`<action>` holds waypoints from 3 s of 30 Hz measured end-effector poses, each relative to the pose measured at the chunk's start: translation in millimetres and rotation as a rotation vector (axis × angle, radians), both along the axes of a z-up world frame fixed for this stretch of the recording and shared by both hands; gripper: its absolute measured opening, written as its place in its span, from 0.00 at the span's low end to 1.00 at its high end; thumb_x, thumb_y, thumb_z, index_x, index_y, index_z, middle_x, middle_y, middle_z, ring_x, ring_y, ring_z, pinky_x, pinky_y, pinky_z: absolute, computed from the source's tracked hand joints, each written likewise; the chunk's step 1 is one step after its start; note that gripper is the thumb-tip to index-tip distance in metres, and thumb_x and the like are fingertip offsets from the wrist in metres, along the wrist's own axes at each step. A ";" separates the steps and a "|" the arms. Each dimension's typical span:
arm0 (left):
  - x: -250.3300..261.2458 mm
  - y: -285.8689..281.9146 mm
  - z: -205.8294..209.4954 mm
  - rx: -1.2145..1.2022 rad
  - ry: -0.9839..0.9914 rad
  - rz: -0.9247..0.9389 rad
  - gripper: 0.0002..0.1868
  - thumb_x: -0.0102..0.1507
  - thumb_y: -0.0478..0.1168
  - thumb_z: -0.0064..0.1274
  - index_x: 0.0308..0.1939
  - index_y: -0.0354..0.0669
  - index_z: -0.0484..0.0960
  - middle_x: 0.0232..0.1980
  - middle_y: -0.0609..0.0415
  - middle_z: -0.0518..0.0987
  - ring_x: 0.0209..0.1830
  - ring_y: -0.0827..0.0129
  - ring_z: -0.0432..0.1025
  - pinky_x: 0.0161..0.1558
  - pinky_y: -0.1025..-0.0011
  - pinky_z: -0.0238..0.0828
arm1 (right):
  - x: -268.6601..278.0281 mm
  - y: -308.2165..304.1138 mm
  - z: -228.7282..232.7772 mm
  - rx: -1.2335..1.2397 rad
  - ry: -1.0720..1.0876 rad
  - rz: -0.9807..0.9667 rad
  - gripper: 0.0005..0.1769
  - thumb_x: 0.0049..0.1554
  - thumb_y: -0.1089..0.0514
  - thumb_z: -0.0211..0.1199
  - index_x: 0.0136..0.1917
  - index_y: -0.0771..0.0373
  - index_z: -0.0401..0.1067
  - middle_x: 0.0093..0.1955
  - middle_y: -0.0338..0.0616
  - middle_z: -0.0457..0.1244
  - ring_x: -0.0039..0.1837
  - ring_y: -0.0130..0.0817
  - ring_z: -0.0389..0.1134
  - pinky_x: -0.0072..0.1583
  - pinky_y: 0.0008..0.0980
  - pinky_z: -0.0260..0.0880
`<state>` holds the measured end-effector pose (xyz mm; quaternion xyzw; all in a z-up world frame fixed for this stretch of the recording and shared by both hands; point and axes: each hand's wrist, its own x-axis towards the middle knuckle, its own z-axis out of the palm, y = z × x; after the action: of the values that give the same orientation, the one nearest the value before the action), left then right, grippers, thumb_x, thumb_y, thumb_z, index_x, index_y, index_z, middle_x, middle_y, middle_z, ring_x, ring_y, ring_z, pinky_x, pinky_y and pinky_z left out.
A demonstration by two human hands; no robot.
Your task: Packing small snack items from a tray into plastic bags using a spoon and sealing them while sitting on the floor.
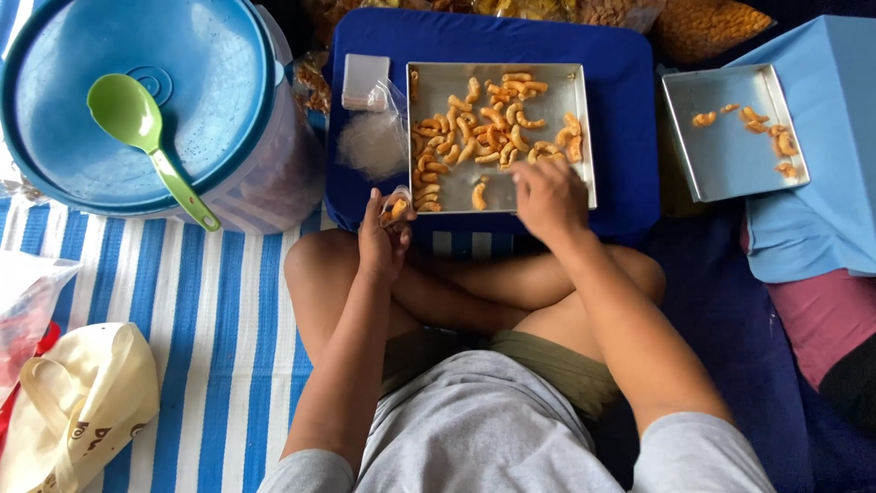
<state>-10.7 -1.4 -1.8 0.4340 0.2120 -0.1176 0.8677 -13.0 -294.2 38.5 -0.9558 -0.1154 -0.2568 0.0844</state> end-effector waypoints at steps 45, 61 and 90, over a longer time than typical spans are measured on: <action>-0.8 3.9 0.4 0.052 0.086 0.026 0.31 0.67 0.66 0.49 0.53 0.42 0.79 0.36 0.40 0.82 0.14 0.69 0.66 0.11 0.80 0.50 | 11.0 39.7 36.0 0.394 0.665 -0.139 0.05 0.57 0.51 0.61 0.45 0.47 0.77 0.49 0.40 0.72 0.59 0.47 0.71 0.59 0.48 0.72; 10.5 -14.1 29.4 0.131 0.037 0.001 0.28 0.68 0.63 0.51 0.49 0.39 0.79 0.33 0.41 0.82 0.15 0.69 0.66 0.14 0.77 0.51 | 3.5 8.5 113.9 0.322 0.839 -0.377 0.13 0.57 0.41 0.58 0.53 0.36 0.79 0.58 0.43 0.71 0.65 0.54 0.69 0.65 0.50 0.69; 18.9 -86.5 57.1 0.176 -0.138 -0.267 0.38 0.71 0.67 0.40 0.55 0.30 0.74 0.30 0.30 0.81 0.16 0.61 0.74 0.15 0.71 0.66 | -2.8 25.0 204.0 -0.137 0.617 -0.155 0.10 0.57 0.47 0.54 0.43 0.47 0.74 0.39 0.48 0.70 0.52 0.55 0.72 0.54 0.53 0.71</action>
<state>8.2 -87.9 55.2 0.5397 0.1021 -0.1827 0.8155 -15.8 -269.2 242.5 -0.9980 -0.0282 0.0476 0.0308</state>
